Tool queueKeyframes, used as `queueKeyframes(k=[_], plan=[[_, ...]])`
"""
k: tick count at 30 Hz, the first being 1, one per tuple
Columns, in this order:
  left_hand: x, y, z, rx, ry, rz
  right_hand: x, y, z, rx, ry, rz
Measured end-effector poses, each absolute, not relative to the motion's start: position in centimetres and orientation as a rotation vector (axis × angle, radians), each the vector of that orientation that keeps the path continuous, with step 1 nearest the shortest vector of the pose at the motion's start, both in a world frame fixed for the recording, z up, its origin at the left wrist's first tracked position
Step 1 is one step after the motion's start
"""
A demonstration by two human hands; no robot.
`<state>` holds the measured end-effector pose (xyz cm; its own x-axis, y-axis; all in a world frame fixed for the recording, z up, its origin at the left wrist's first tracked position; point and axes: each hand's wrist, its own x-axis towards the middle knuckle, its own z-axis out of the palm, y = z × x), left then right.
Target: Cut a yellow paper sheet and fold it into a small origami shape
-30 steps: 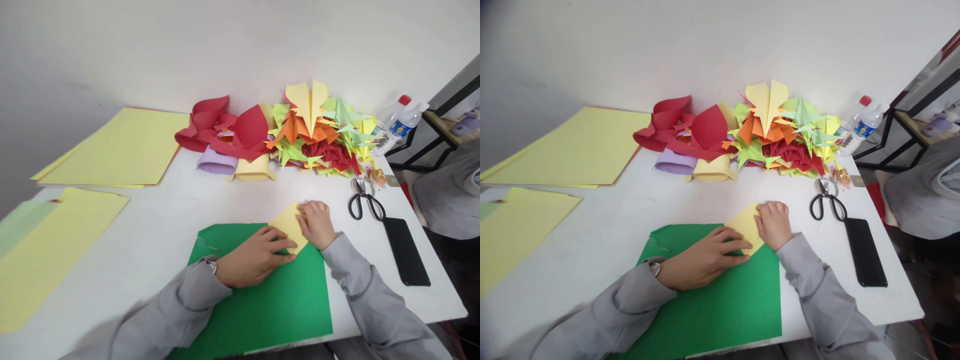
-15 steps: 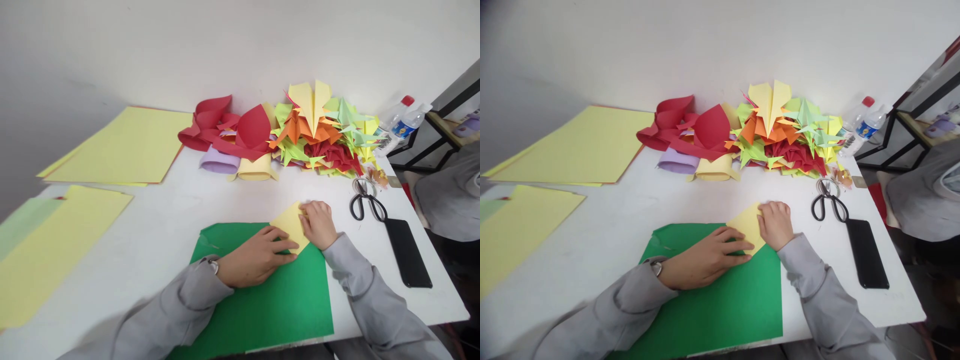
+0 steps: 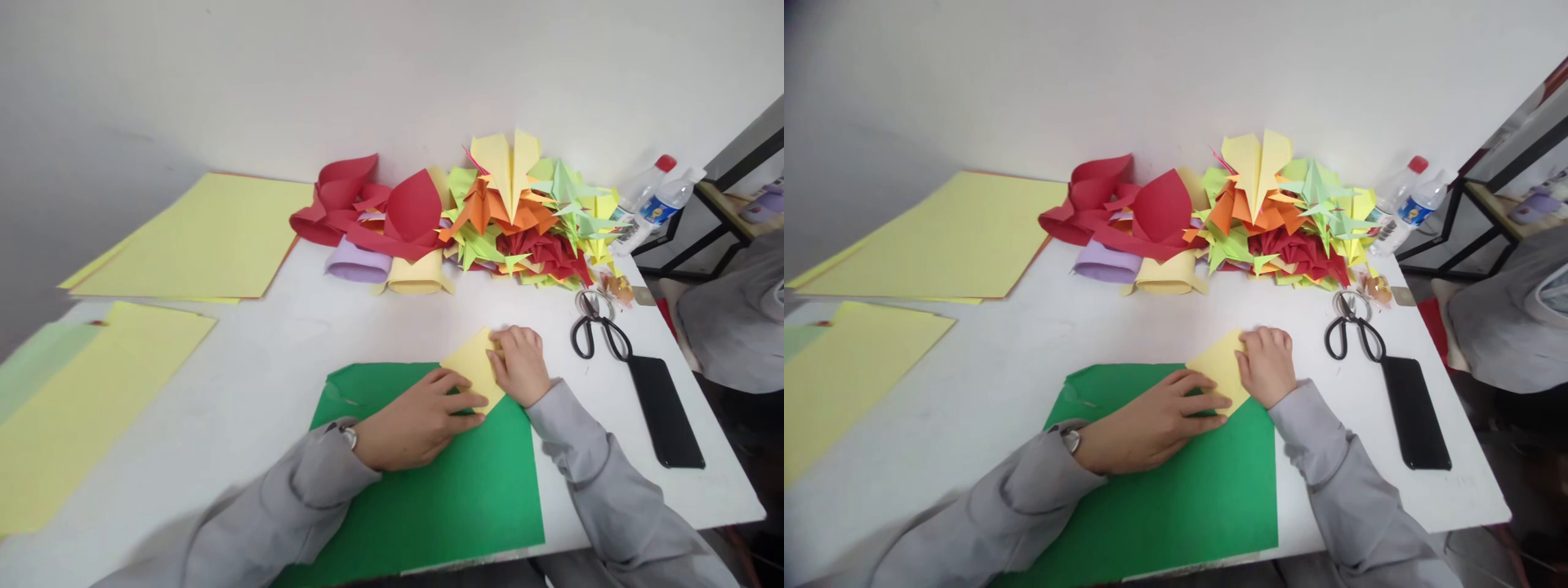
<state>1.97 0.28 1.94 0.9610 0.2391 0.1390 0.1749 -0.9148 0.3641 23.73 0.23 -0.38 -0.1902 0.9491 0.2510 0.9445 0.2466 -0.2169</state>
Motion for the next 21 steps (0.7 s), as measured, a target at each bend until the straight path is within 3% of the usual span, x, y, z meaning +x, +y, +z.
queueKeyframes(k=[21], plan=[[1.97, 0.34, 1.75, 2.684, 0.329, 0.289, 23.50, 0.20, -0.03, -1.788, -2.222, -0.012]])
